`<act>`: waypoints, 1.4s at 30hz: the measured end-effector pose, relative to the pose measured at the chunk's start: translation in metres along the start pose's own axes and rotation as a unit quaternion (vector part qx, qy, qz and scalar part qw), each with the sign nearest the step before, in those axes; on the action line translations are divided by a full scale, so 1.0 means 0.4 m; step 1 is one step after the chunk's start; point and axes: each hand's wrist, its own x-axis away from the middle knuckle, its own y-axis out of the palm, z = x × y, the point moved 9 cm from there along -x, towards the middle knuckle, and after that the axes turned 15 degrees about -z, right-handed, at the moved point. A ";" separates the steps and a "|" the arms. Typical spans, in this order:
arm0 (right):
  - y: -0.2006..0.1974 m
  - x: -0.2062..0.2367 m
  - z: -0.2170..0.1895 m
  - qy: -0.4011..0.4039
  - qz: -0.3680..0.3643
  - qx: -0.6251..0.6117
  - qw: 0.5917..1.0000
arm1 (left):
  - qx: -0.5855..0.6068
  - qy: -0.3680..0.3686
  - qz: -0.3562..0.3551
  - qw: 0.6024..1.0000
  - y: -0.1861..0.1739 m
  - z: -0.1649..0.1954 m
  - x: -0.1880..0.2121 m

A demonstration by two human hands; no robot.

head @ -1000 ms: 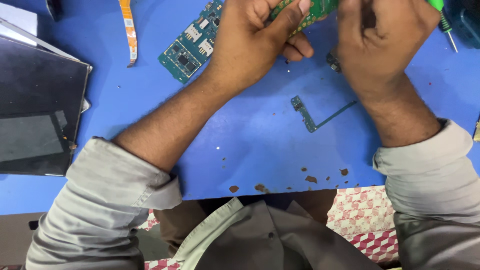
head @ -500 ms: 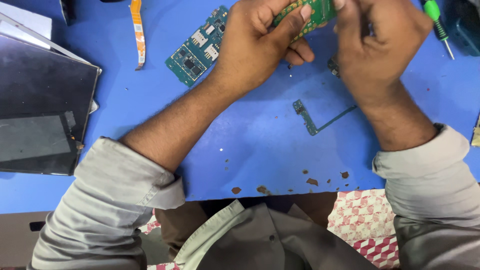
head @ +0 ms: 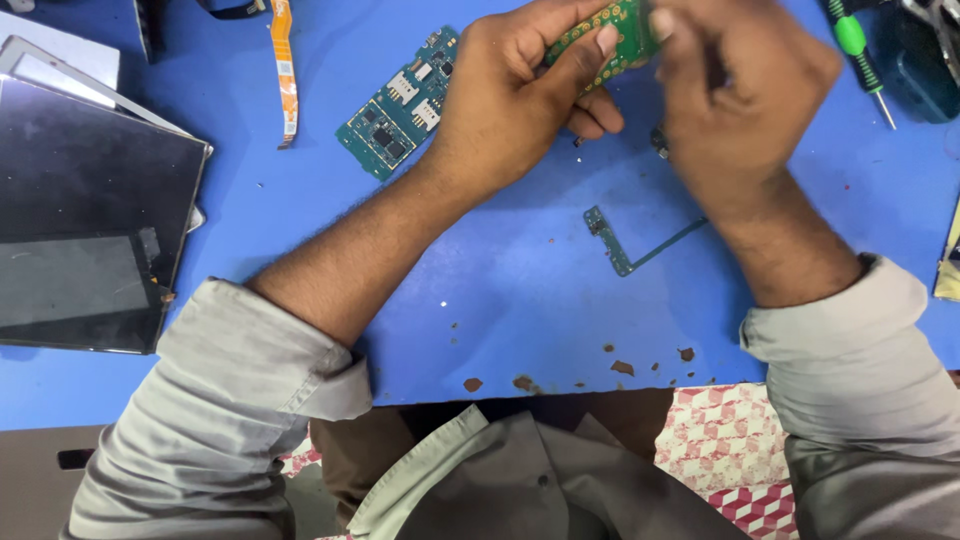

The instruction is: The person works at a blue repair bench on a green circuit board, holding it with both hands and picking and prying at its edges and components by hand. They set the board down and pick it up again repeatedly while small parts and other phone boards lie on the bench around them.

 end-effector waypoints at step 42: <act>0.023 0.000 0.023 0.003 -0.012 -0.083 0.996 | -0.179 0.031 0.065 0.981 -0.017 0.027 0.008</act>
